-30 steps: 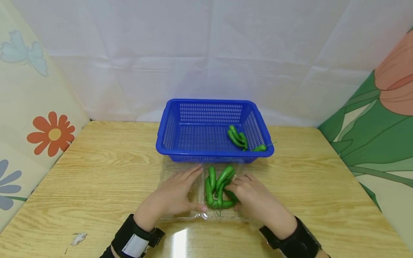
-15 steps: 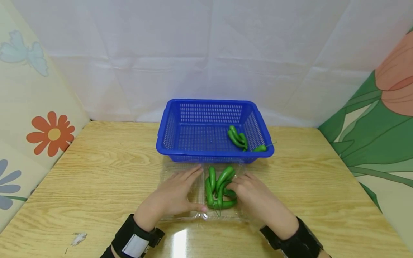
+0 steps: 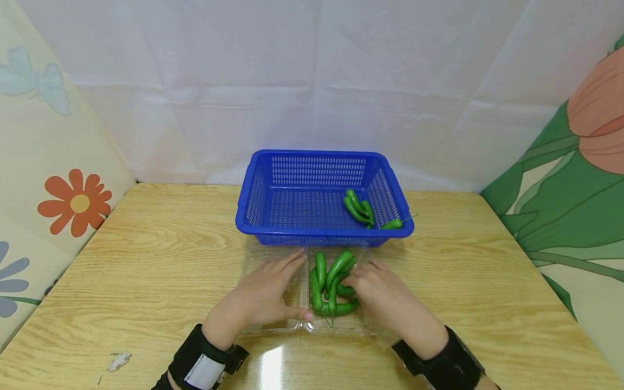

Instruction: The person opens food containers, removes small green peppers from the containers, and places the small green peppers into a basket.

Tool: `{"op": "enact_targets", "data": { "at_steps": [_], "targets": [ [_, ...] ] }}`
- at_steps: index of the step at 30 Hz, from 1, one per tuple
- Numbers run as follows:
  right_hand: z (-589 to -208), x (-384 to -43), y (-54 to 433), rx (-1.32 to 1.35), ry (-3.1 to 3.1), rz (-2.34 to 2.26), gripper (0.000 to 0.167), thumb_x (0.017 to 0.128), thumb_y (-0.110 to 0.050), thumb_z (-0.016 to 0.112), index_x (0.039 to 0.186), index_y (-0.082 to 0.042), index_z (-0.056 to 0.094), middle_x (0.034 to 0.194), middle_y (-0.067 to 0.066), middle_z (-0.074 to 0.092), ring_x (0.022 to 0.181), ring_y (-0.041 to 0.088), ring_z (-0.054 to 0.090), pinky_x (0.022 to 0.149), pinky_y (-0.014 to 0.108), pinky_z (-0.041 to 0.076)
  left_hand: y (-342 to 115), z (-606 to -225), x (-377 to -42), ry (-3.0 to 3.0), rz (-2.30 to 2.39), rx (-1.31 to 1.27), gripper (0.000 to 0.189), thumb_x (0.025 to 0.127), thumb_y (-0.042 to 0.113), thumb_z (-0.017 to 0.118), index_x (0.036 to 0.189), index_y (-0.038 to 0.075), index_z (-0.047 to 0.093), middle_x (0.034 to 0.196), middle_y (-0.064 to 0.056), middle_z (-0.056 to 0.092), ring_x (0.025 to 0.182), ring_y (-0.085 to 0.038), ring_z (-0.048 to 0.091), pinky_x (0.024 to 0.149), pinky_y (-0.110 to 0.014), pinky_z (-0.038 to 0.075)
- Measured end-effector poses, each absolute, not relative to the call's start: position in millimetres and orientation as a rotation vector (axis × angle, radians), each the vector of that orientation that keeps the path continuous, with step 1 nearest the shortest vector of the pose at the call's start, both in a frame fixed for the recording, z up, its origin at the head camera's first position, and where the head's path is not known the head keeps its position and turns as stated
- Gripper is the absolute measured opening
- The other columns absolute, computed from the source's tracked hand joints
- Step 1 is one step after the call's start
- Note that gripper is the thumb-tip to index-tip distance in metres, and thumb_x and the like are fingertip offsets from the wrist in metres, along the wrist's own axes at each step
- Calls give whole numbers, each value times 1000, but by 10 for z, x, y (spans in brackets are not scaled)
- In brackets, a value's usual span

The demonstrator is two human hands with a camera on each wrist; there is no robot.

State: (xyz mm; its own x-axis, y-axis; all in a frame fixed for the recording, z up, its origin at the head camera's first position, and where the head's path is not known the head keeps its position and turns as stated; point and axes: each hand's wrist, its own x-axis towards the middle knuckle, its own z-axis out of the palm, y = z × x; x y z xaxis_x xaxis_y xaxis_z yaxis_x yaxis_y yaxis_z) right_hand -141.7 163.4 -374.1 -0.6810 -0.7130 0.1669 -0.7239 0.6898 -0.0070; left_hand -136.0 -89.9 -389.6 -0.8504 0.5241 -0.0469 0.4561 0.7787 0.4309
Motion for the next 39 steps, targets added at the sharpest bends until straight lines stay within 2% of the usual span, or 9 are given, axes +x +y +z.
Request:
{"op": "enact_targets", "data": {
  "at_steps": [9,18,24,39],
  "targets": [
    [-3695,-1404,1659,1160,-2738,111,31,71,14,74,92,-8,77,94,5,72,93,26,67,97,55,49,-902,-3896,-1356,2806,607,785,109,76,68,70,158,11,25,164,-5,18,146,-34,26,118,-55,20],
    [-3651,-1401,1709,1137,-2699,107,31,68,9,79,93,-9,76,93,3,72,88,22,68,92,49,51,-898,-3903,-1356,2804,616,787,109,76,68,70,158,11,26,164,-6,19,146,-34,26,118,-55,20],
    [-3596,-1406,1748,1134,-2727,205,28,71,6,81,95,-6,75,95,4,73,89,22,68,92,46,52,-901,-3893,-1354,2803,620,782,109,76,68,71,158,11,26,164,-5,19,146,-34,25,118,-55,20],
    [-3487,-1429,1819,1151,-2685,290,33,73,6,81,103,-6,75,98,4,73,91,22,67,88,44,55,-899,-3888,-1355,2805,617,789,109,76,67,70,157,10,26,164,-6,19,146,-34,25,118,-56,20]
  ]
}}
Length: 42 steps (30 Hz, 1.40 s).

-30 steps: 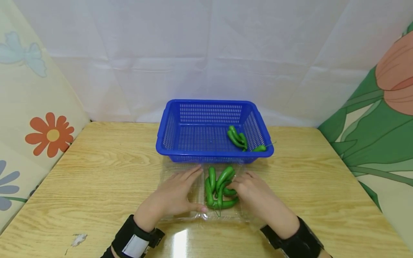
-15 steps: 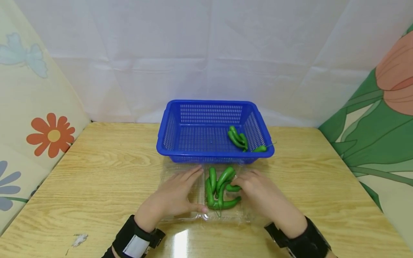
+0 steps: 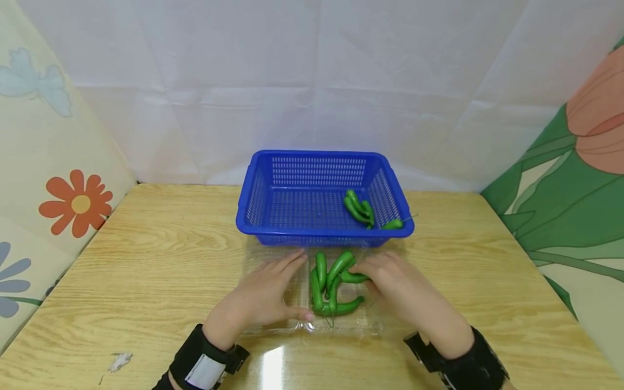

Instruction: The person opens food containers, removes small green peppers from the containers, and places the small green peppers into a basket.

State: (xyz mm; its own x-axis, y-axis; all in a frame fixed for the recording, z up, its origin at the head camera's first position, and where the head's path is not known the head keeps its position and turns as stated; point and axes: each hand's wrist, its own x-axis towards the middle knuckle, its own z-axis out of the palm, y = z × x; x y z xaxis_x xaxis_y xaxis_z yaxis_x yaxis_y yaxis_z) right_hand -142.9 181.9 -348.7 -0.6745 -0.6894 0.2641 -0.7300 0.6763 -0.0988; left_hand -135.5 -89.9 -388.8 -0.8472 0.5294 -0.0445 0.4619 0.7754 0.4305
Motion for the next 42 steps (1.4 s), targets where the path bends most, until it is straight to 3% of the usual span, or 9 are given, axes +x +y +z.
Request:
{"op": "enact_targets", "data": {
  "at_steps": [17,42],
  "targets": [
    [-3451,-1445,1835,1208,-2522,348,36,74,10,79,106,-6,74,100,3,73,90,21,68,79,39,58,-901,-3886,-1353,2805,607,783,109,76,68,70,158,10,25,164,-5,19,146,-34,26,118,-56,20],
    [-3487,-1510,1835,1179,-2304,409,38,75,7,77,110,-3,71,105,9,71,96,26,66,83,43,57,-897,-3885,-1351,2800,612,772,109,76,68,70,158,12,26,164,-5,19,146,-33,25,118,-56,20]
  ]
}}
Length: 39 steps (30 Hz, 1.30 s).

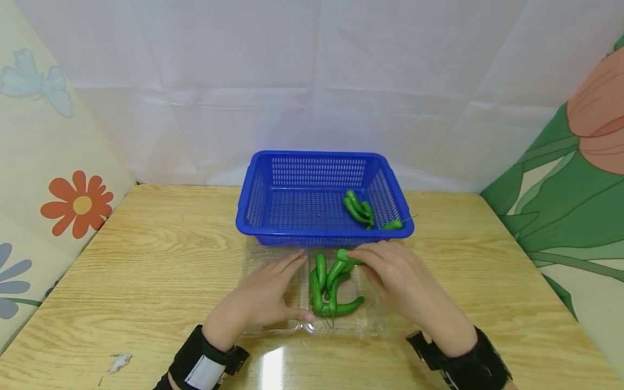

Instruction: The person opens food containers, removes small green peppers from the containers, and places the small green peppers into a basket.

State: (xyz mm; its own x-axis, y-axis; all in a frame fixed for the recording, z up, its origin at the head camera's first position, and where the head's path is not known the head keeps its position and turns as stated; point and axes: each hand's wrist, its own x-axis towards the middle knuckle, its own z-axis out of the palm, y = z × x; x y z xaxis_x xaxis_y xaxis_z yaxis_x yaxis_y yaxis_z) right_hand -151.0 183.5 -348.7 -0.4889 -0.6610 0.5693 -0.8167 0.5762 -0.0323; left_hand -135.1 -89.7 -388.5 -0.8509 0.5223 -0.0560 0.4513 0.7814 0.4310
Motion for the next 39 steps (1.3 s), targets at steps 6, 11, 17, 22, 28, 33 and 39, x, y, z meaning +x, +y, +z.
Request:
{"op": "enact_targets", "data": {
  "at_steps": [6,11,17,22,28,33,39],
  "targets": [
    [-3492,-1520,1843,1161,-2277,427,42,74,8,78,113,-2,70,108,10,70,99,27,66,86,44,56,-896,-3884,-1350,2798,592,755,111,75,69,70,159,14,23,165,-3,16,147,-33,24,118,-56,19],
    [-3492,-1532,1843,1152,-2257,433,45,72,10,79,115,-2,69,109,11,70,99,28,66,85,44,57,-899,-3890,-1352,2803,591,761,111,75,70,70,159,13,23,165,-3,16,147,-33,24,118,-56,20],
    [-3496,-1546,1844,1130,-2227,453,48,70,12,80,115,0,69,111,14,68,99,32,66,84,46,57,-902,-3895,-1358,2806,598,771,111,75,70,70,158,12,25,164,-5,18,146,-34,25,118,-56,21],
    [-3501,-1571,1854,1094,-2191,464,45,69,15,80,111,1,69,111,17,67,98,36,65,82,48,57,-903,-3896,-1360,2804,596,772,110,76,69,70,158,12,24,164,-5,18,146,-34,25,118,-56,21],
    [-3491,-1601,1894,1063,-2193,469,41,71,13,78,110,3,68,105,15,69,93,33,66,82,46,56,-903,-3893,-1354,2805,593,774,109,76,69,70,158,11,25,164,-6,19,146,-34,26,118,-56,21],
    [-3483,-1610,1919,1043,-2209,450,39,72,12,78,109,2,69,104,15,69,93,33,66,83,47,55,-900,-3895,-1355,2801,601,775,109,76,68,70,158,11,26,164,-6,19,146,-33,26,118,-56,21],
    [-3477,-1618,1926,1019,-2205,430,40,71,14,79,108,2,69,103,14,70,95,32,66,84,46,54,-895,-3893,-1357,2800,616,769,108,76,67,71,158,12,26,164,-6,20,146,-34,26,118,-56,22]
  ]
}}
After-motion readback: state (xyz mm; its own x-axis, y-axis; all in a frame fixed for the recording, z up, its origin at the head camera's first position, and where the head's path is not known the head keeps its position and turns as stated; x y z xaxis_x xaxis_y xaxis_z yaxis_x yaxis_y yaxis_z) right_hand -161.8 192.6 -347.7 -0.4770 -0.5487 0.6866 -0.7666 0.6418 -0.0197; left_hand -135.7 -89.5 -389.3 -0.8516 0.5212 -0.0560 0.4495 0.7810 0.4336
